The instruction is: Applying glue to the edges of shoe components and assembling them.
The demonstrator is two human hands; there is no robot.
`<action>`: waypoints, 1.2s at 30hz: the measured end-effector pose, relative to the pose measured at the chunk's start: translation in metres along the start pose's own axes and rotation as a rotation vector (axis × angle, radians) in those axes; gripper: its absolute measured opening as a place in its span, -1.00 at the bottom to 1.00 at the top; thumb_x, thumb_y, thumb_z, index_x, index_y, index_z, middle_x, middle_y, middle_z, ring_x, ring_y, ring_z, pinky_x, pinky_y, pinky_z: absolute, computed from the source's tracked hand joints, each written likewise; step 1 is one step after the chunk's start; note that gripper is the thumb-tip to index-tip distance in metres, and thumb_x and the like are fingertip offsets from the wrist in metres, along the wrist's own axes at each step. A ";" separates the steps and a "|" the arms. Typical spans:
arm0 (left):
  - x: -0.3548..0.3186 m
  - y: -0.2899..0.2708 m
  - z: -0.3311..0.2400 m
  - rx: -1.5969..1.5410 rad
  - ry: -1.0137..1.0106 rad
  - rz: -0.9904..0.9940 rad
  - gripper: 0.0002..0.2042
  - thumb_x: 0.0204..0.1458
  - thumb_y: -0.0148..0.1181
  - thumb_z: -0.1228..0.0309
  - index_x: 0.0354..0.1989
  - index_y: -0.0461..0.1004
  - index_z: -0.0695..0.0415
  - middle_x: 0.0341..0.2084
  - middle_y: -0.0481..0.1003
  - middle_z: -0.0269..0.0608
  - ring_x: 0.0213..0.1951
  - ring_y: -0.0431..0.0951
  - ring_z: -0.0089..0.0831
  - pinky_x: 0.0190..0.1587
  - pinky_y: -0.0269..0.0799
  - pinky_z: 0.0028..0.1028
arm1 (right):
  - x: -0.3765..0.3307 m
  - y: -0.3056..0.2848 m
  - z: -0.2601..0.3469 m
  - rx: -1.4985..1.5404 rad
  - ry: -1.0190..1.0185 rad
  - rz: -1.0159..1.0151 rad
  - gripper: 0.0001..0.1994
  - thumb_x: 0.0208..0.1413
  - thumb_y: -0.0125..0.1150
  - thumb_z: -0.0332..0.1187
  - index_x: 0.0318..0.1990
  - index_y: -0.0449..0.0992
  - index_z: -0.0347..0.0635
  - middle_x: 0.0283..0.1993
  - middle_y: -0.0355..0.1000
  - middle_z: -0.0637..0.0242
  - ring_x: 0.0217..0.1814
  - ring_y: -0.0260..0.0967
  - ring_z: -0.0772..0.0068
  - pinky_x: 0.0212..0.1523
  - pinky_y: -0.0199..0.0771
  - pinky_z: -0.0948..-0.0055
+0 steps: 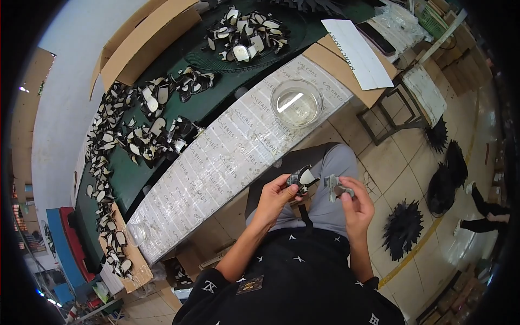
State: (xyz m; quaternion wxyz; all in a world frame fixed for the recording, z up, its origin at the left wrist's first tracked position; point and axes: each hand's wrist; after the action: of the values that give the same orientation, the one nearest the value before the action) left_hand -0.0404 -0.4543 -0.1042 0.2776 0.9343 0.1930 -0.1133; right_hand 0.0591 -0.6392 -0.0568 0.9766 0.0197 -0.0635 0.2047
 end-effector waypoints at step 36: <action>-0.004 0.023 -0.019 -0.019 -0.044 0.034 -0.84 0.18 0.11 0.40 -0.19 0.45 0.25 -0.40 0.54 -0.20 -0.43 0.51 -0.59 -0.33 0.44 -0.61 | 0.006 0.002 0.009 -0.025 -0.060 0.139 -0.76 0.15 0.11 -0.52 -0.05 0.47 -0.41 0.02 0.42 0.09 -0.02 0.42 0.31 -0.04 0.44 0.46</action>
State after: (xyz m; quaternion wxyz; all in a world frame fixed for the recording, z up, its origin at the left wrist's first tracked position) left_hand -0.0319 -0.4623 -0.0763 0.2924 0.9320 0.1722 -0.1273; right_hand 0.0625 -0.6356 -0.0472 0.9578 0.0090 -0.0964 0.2707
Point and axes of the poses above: each hand's wrist, its own x-axis towards the middle knuckle, its own y-axis out of the palm, z = x × y
